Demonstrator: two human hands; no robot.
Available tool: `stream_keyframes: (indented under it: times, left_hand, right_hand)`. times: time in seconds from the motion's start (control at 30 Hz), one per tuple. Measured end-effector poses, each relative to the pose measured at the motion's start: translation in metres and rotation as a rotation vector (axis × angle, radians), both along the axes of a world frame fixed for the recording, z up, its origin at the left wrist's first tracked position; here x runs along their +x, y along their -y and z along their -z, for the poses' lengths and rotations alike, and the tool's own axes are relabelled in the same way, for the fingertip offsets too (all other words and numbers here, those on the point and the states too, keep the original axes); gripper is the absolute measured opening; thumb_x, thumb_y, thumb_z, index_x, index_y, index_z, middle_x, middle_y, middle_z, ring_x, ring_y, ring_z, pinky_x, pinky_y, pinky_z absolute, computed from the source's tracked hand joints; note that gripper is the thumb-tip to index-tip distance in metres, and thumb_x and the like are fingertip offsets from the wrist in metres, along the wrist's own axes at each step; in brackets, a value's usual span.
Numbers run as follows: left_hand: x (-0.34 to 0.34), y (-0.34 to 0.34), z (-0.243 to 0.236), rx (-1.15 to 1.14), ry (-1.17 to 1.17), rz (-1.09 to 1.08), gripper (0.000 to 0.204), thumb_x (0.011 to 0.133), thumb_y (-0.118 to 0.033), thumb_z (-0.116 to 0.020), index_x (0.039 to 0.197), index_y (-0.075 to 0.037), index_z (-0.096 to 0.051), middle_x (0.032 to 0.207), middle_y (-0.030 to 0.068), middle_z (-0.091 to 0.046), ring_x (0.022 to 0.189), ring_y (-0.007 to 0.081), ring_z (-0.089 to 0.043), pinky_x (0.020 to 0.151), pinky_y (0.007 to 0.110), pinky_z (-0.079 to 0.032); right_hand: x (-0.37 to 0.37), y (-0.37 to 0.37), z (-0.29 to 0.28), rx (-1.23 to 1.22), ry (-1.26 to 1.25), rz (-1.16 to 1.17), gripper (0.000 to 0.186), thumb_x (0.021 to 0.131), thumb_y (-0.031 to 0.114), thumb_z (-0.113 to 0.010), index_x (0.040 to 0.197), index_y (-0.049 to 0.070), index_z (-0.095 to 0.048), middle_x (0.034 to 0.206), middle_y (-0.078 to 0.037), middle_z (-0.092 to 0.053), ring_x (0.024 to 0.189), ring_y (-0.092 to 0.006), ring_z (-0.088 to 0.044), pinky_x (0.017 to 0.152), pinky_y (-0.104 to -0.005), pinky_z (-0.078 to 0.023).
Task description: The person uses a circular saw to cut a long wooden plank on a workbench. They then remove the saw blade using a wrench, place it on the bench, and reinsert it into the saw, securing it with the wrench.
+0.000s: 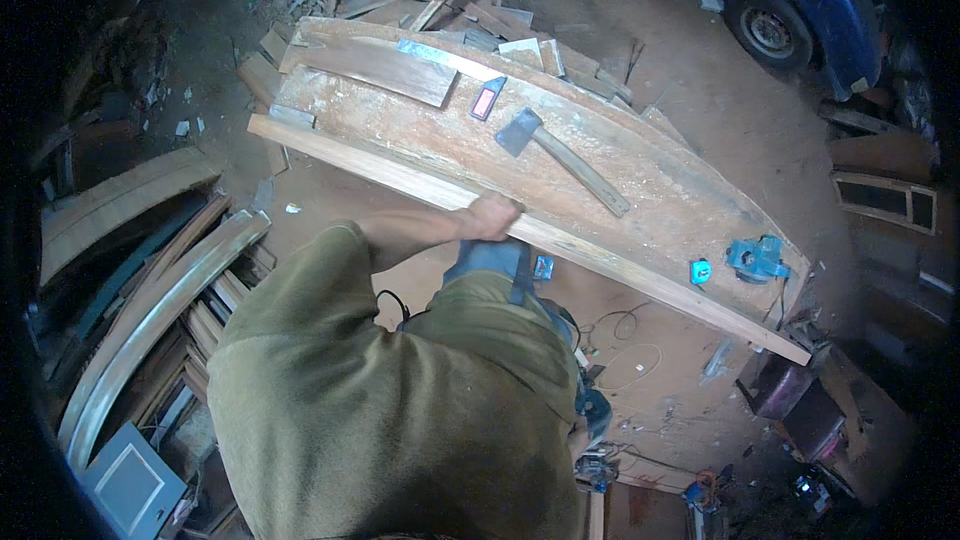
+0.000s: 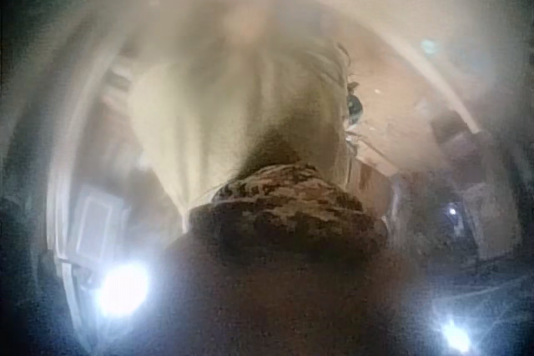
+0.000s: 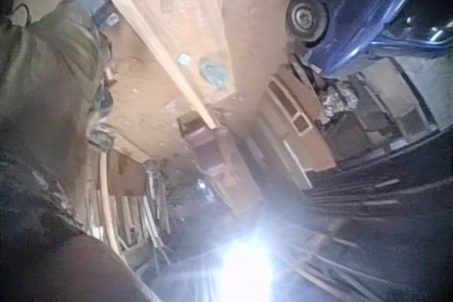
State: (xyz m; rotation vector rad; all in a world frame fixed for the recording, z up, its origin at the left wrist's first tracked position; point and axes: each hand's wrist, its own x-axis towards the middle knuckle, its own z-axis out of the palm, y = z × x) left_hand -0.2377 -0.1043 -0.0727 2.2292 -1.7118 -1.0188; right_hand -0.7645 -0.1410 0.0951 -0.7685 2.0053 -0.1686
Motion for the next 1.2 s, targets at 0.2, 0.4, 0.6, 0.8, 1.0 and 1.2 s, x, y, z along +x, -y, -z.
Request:
stream_keyframes:
  times: [0.2, 0.4, 0.6, 0.8, 1.0, 1.2]
  left_hand:
    - [-0.085, 0.096, -0.001, -0.105, -0.002, -0.007, 0.027, 0.078, -0.018, -0.072, 0.102, -0.005, -0.073, 0.099, 0.0173, -0.076, 0.096, 0.0324, -0.074, 0.082, 0.044, -0.058]
    - [-0.159, 0.15, 0.025, -0.242, -0.043, -0.096, 0.02, 0.079, -0.012, -0.064, 0.096, -0.003, -0.071, 0.095, 0.0201, -0.074, 0.089, 0.0347, -0.074, 0.077, 0.045, -0.059]
    - [-0.15, 0.154, 0.055, -0.195, 0.099, -0.035, 0.015, 0.08, -0.014, -0.063, 0.084, -0.006, -0.076, 0.083, 0.0192, -0.073, 0.079, 0.034, -0.072, 0.071, 0.049, -0.057]
    - [-0.119, 0.125, 0.029, -0.122, 0.045, 0.002, 0.034, 0.083, -0.017, -0.065, 0.115, -0.005, -0.066, 0.095, 0.024, -0.073, 0.089, 0.0402, -0.073, 0.08, 0.052, -0.058]
    - [-0.13, 0.141, 0.009, 0.054, 0.189, 0.113, 0.05, 0.089, -0.027, -0.062, 0.132, -0.002, -0.053, 0.1, 0.0231, -0.074, 0.09, 0.0436, -0.072, 0.084, 0.052, -0.057]
    - [-0.193, 0.24, -0.035, 0.012, 0.116, 0.425, 0.094, 0.081, -0.063, -0.072, 0.146, 0.0, -0.044, 0.129, 0.0288, -0.064, 0.121, 0.044, -0.061, 0.103, 0.048, -0.05]
  right_hand:
    - [-0.013, 0.015, -0.007, 0.018, -0.016, -0.037, 0.033, 0.083, 0.018, -0.071, 0.109, -0.002, -0.068, 0.104, -0.016, -0.07, 0.085, -0.0234, -0.066, 0.077, -0.0356, -0.052]
    - [-0.037, 0.009, -0.015, 0.034, -0.014, -0.008, 0.032, 0.084, 0.019, -0.07, 0.107, -0.002, -0.069, 0.102, -0.016, -0.07, 0.083, -0.0232, -0.066, 0.075, -0.0352, -0.052]
    - [-0.053, 0.016, -0.019, 0.078, -0.1, 0.024, 0.03, 0.084, 0.02, -0.07, 0.105, -0.001, -0.069, 0.1, -0.016, -0.07, 0.082, -0.023, -0.066, 0.074, -0.0349, -0.051]
    - [-0.059, 0.011, -0.035, -0.17, 0.194, 0.336, 0.023, 0.091, 0.026, -0.071, 0.096, 0.005, -0.067, 0.076, -0.003, -0.062, 0.062, -0.0178, -0.059, 0.057, -0.0338, -0.048]
    - [-0.105, -0.007, -0.037, -0.3, 0.221, 0.46, 0.035, 0.09, 0.028, -0.076, 0.112, 0.002, -0.068, 0.094, -0.005, -0.068, 0.082, -0.0187, -0.065, 0.077, -0.0329, -0.054]
    - [-0.158, -0.024, -0.019, -0.4, 0.214, 0.567, 0.035, 0.086, 0.023, -0.078, 0.113, 0.002, -0.07, 0.098, -0.005, -0.069, 0.085, -0.0181, -0.064, 0.081, -0.0322, -0.053]
